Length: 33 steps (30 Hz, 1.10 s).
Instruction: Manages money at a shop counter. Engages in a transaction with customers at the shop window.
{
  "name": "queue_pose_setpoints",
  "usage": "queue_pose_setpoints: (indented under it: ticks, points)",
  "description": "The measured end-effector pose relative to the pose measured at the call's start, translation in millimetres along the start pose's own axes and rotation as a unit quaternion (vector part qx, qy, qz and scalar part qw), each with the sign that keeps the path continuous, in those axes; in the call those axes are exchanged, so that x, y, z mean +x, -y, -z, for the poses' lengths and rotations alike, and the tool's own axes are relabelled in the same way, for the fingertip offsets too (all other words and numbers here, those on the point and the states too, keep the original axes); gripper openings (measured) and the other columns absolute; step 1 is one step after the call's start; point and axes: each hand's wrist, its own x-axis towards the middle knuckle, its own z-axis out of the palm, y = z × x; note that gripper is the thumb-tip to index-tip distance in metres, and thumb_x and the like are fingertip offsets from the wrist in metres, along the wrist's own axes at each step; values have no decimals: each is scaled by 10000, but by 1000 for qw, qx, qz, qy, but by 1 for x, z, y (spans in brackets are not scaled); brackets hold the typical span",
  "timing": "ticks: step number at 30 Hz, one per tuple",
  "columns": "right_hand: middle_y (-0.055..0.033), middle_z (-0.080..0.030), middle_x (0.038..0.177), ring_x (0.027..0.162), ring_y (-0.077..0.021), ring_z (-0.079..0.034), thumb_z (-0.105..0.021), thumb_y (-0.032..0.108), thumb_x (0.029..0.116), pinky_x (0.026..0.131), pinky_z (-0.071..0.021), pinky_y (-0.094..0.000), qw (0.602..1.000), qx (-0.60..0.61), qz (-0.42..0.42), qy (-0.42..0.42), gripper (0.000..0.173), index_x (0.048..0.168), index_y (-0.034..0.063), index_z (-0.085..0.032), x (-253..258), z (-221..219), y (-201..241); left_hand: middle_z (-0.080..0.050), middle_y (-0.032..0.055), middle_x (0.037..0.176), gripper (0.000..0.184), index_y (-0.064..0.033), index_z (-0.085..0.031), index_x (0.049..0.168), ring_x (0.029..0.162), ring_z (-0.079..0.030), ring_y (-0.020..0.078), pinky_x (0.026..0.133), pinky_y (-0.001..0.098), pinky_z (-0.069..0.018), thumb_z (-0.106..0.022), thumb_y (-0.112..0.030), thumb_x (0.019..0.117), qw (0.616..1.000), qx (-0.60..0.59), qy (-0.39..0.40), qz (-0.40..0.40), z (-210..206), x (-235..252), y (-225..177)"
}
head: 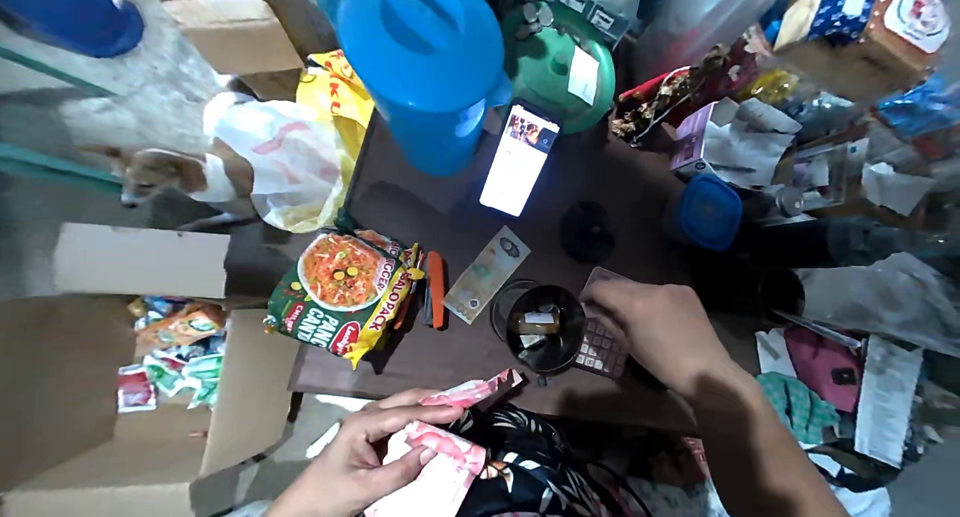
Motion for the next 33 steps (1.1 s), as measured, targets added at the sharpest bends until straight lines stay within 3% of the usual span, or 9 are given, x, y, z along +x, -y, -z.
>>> queue_pose_setpoints:
  ticks: [4, 8, 12, 15, 18, 19, 24, 29, 33]
  points:
    - [-257, -693, 1041, 924, -468, -690, -577, 10, 986, 739, -536, -618, 963, -25, -24, 267, 217, 1190, -15, -645, 33, -24, 38, -673, -130, 1311, 333, -266, -709, 1299, 1165, -636, 0, 972, 192, -548, -697, -255, 967, 1000, -7, -11, -6, 6, -6, 2]
    - [-282, -675, 1105, 1018, -457, -675, -476, -82, 987, 817, -541, -582, 935, -73, -35, 346, 221, 1134, -92, -641, 57, -70, 50, -680, -128, 1299, 337, -270, -708, 1303, 1164, -639, 6, 975, 200, -550, -700, -265, 967, 1000, 4, -22, -10, 12, -12, 2]
    - [-247, -678, 1144, 1016, -449, -676, -603, 114, 994, 821, -527, -613, 952, 2, -55, 300, 291, 1259, -5, -619, 45, -42, 40, -683, -149, 1284, 340, -303, -704, 1305, 1148, -642, -4, 974, 196, -548, -701, -277, 966, 999, 11, -42, 2, 17, -20, -1]
    - [-156, -740, 1051, 919, -362, -724, -701, 315, 954, 773, -562, -609, 980, 129, -61, 140, 374, 1253, 91, -683, 4, -5, 21, -690, -144, 1268, 338, -305, -709, 1299, 1139, -647, 1, 967, 197, -552, -704, -282, 962, 998, 12, -53, 5, 20, -25, -1]
    - [-21, -743, 1141, 898, -85, -695, -673, 460, 953, 761, -592, -321, 972, 216, -75, -57, 461, 1284, 142, -701, -25, 9, -9, -687, -155, 1273, 337, -314, -708, 1297, 1143, -644, -6, 967, 194, -550, -704, -293, 960, 998, 13, -53, 10, 21, -23, -1]
    - [-15, -728, 1174, 954, -69, -693, -668, 460, 955, 821, -599, -307, 968, 215, -103, -84, 483, 1310, 133, -679, -26, 12, -19, -688, -156, 1268, 337, -314, -711, 1294, 1137, -646, -8, 963, 193, -552, -708, -294, 957, 998, 13, -54, 12, 20, -22, -1]
    - [-211, -702, 1164, 1042, -408, -684, -714, 364, 966, 885, -515, -673, 946, 150, -284, -44, 514, 1374, 69, -607, 10, -29, -82, -690, -150, 1265, 335, -305, -715, 1287, 1134, -649, 2, 964, 199, -553, -716, -286, 953, 999, 27, -43, 17, 20, -16, -4]
    - [-232, -707, 1083, 972, -394, -705, -720, 303, 967, 845, -550, -597, 887, 221, -354, -196, 513, 1375, 53, -536, 21, -78, -111, -684, -150, 1282, 337, -312, -711, 1291, 1147, -644, 1, 971, 204, -552, -713, -277, 956, 998, 34, -36, 43, 19, -18, -7]
    - [-255, -703, 1074, 981, -454, -693, -674, 346, 998, 850, -534, -631, 869, 189, -422, -178, 544, 1430, 72, -490, 24, -93, -121, -683, -163, 1274, 336, -319, -713, 1288, 1140, -641, -7, 968, 201, -551, -712, -279, 954, 998, 36, -40, 42, 14, -14, -7]
